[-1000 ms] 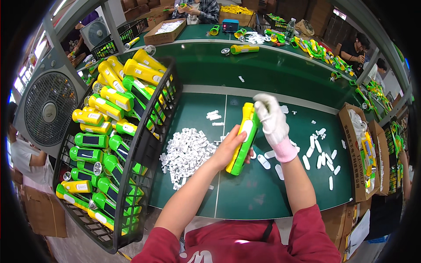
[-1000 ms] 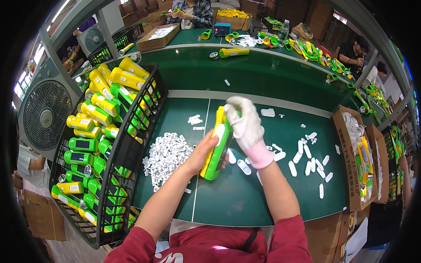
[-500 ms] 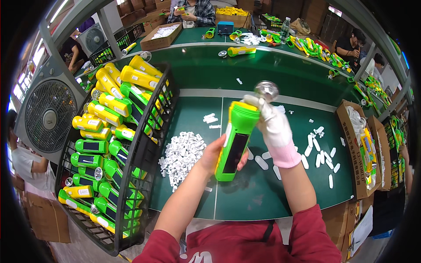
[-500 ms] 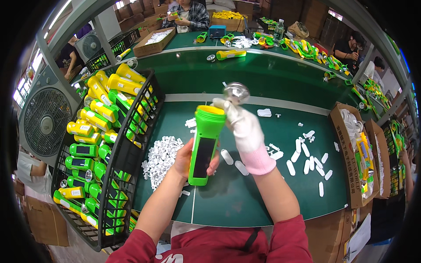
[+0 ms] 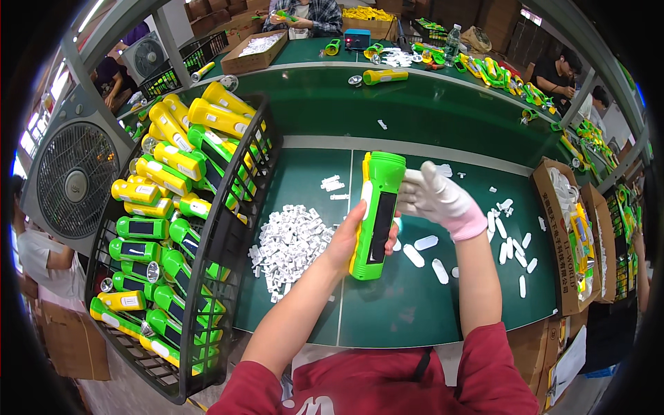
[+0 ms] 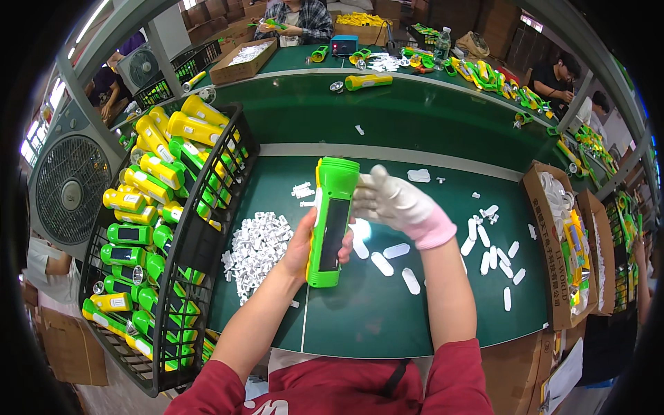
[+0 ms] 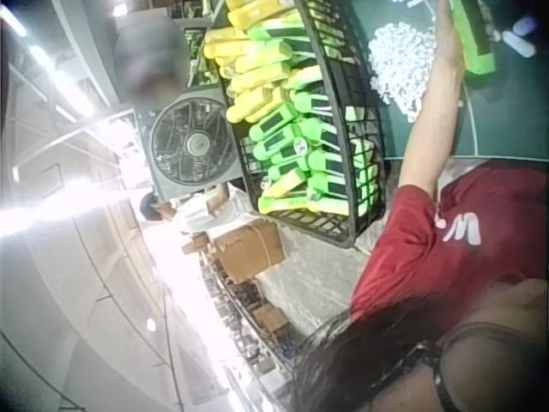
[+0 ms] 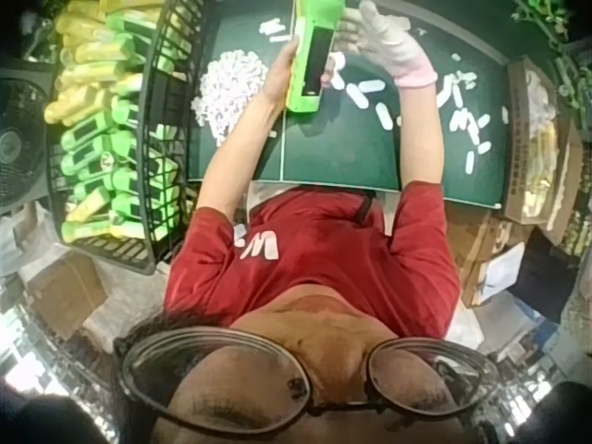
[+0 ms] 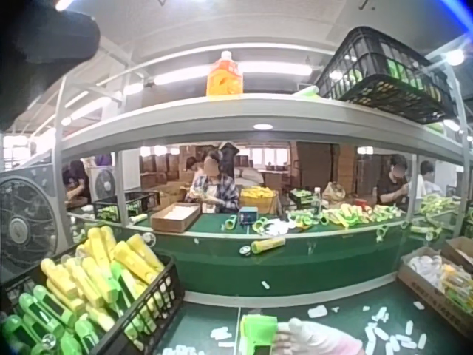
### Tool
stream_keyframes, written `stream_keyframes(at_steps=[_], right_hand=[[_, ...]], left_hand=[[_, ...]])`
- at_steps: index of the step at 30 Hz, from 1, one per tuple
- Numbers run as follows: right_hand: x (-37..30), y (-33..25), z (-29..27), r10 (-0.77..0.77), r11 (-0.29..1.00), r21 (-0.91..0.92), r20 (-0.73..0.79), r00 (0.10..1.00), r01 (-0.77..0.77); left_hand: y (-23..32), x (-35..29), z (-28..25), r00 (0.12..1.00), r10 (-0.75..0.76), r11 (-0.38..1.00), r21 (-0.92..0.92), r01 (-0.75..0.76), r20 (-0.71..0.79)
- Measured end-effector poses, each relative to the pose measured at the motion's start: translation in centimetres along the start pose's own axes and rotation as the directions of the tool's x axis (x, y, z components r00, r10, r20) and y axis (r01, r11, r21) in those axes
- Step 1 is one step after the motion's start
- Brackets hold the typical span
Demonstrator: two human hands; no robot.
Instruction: The person assembles flashlights by attaching plastic switch covers to the flashlight bodies, closing the casing halves, and placing finished flashlights onto the conveyor shelf. The person also pours small plastic switch components from a cardboard box onto the table.
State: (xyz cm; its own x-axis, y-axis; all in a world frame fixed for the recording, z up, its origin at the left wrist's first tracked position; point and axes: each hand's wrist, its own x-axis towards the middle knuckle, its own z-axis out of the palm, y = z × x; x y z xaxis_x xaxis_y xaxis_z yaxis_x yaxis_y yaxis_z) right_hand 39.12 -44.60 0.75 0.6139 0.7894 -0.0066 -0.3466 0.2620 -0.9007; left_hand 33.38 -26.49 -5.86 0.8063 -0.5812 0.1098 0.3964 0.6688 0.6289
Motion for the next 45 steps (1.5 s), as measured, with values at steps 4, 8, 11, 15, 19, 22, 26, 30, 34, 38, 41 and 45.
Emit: stream_keyframes(at_steps=[4, 8, 11, 15, 19, 22, 26, 30, 34, 38, 41, 45], right_hand=[[1.7, 2.4, 1.6, -0.057, 0.996, -0.076, -0.301, 0.952, 0.036], [1.9, 3.8, 1.6, -0.058, 0.998, -0.03, -0.459, 0.886, 0.05], [2.4, 4.4, 1.3, -0.067, 0.997, -0.056, -0.502, 0.862, 0.045], [2.3, 3.2, 2.0, -0.266, 0.923, -0.38, -0.519, 0.812, 0.06], [3.6, 4.2, 3.6, -0.35, 0.435, -0.744, -0.659, 0.666, -0.508], [1.8, 3.8, 1.3, -0.396, -0.012, -0.964, -0.24, 0.886, -0.266], [0.3, 0.0, -1.6, -0.169, 0.079, -0.892, -0.452, 0.876, -0.445], [-3.5, 1.0, -10.7, -0.752, 0.192, -0.583, -0.605, 0.263, -0.79], [-4.0, 3.4, -13.8, -0.771, 0.148, -0.613, -0.563, 0.298, -0.776], [-3.6, 3.2, -15.4, -0.699, 0.279, -0.59, -0.665, 0.261, -0.758], [-3.6, 2.4, -14.1, -0.599, 0.295, -0.468, -0.77, 0.22, -0.833], [-4.8, 3.1, -14.5, -0.881, 0.116, -0.495, -0.452, 0.141, -0.861]], left_hand=[[-0.9, 0.3, 0.5, 0.995, -0.093, 0.992, 0.085, 0.097, -0.042], [-0.9, 0.2, 0.6, 0.993, -0.114, 0.987, 0.114, 0.117, -0.032], [-0.6, -0.2, 0.9, 0.994, -0.101, 0.978, 0.179, 0.109, -0.052], [-1.0, 0.5, -0.2, 0.979, 0.063, 0.845, 0.532, 0.051, -0.195], [-3.9, 1.3, -2.7, 0.851, 0.483, 0.56, 0.82, -0.119, -0.207], [-1.3, 1.0, 0.5, 0.85, 0.162, 0.907, 0.414, 0.072, -0.501], [1.2, 0.0, -1.4, 0.856, 0.167, 0.98, 0.18, -0.089, -0.489], [1.4, 0.4, -0.3, 0.89, 0.166, 0.982, 0.15, -0.111, -0.424], [1.4, 0.1, 0.0, 0.913, 0.14, 0.988, 0.117, -0.102, -0.384], [1.2, 0.0, 0.0, 0.915, 0.122, 0.988, 0.132, -0.077, -0.385], [1.3, 0.0, -0.4, 0.91, 0.131, 0.988, 0.122, -0.09, -0.394], [1.2, 0.3, -0.3, 0.893, 0.158, 0.979, 0.183, -0.087, -0.422]])
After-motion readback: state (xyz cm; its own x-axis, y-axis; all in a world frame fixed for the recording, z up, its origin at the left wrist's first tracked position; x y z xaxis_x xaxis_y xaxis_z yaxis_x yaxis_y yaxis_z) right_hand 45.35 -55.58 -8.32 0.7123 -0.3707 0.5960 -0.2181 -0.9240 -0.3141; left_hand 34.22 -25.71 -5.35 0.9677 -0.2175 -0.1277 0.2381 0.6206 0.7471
